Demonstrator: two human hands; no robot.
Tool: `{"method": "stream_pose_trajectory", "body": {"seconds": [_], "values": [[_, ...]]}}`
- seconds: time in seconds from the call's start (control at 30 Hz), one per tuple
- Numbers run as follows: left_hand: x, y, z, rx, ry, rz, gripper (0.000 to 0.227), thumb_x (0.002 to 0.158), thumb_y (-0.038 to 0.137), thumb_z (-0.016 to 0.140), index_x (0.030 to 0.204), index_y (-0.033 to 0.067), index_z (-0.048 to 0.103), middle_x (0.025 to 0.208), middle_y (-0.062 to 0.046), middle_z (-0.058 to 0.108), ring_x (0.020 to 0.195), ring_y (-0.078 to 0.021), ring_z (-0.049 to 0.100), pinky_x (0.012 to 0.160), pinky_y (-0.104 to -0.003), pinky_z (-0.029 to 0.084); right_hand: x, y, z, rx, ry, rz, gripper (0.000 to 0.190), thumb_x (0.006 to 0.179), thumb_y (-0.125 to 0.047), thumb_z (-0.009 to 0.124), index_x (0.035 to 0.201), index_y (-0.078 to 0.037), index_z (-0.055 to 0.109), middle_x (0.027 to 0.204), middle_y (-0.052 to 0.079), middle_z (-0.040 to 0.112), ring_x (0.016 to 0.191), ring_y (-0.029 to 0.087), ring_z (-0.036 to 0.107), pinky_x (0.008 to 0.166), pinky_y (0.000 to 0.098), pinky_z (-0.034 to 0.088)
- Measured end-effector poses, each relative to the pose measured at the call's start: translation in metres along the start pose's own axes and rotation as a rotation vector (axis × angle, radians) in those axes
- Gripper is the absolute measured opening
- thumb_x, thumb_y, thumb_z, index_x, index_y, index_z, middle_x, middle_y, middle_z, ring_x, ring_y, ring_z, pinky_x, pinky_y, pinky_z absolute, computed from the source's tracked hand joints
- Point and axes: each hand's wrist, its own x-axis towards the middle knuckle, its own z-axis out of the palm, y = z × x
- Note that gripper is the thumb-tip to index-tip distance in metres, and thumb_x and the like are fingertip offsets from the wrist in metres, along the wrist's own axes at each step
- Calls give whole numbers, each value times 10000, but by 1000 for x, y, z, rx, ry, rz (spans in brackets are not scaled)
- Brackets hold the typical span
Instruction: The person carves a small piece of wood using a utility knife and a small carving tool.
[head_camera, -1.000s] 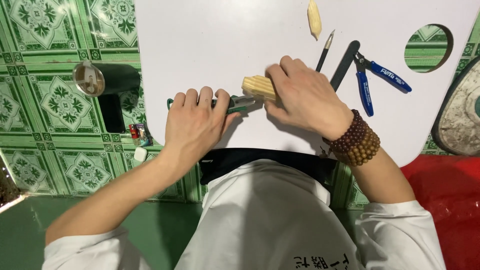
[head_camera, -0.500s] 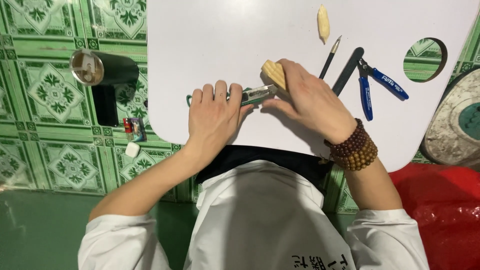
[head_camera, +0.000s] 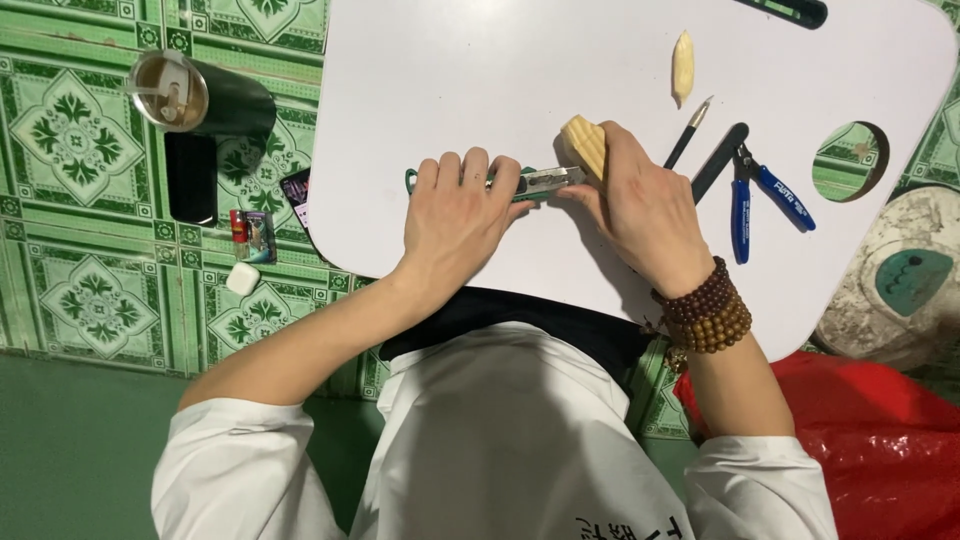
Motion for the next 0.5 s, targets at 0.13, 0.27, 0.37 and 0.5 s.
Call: {"method": "stream_pose_trajectory", "body": {"seconds": [0.13,0.27,0.37,0.5], "values": [[-4,2,7,33,28,-39,434,984,515,565,992,81,572,752,-41,412,619,-246,493,626,-380,396,2,-3,4,15,19,34,603,1021,-391,678,1346,90,512,826,174,622,685,391,707,603,464,561],[-6,6,9,17,59,-80,428,990,507,560,974,79,562,746,-38,396,597,-237,471,605,-375,386,5,-1,7,31,11,39,614,1008,-357,704,1346,119,513,838,187,622,706,393,705,615,460,562],[-8,6,10,-22,53,-86,422,987,502,567,973,81,568,747,-35,397,594,-233,468,600,-371,378,6,-5,5,60,-12,34,642,996,-338,709,1381,123,480,864,226,620,729,440,702,629,504,561],[-8,4,11,-52,56,-80,427,989,508,565,967,81,573,744,-36,400,588,-232,473,598,-365,375,7,-3,1,103,-28,1,731,957,-383,745,1420,104,457,895,233,609,767,466,696,660,536,554]]}}
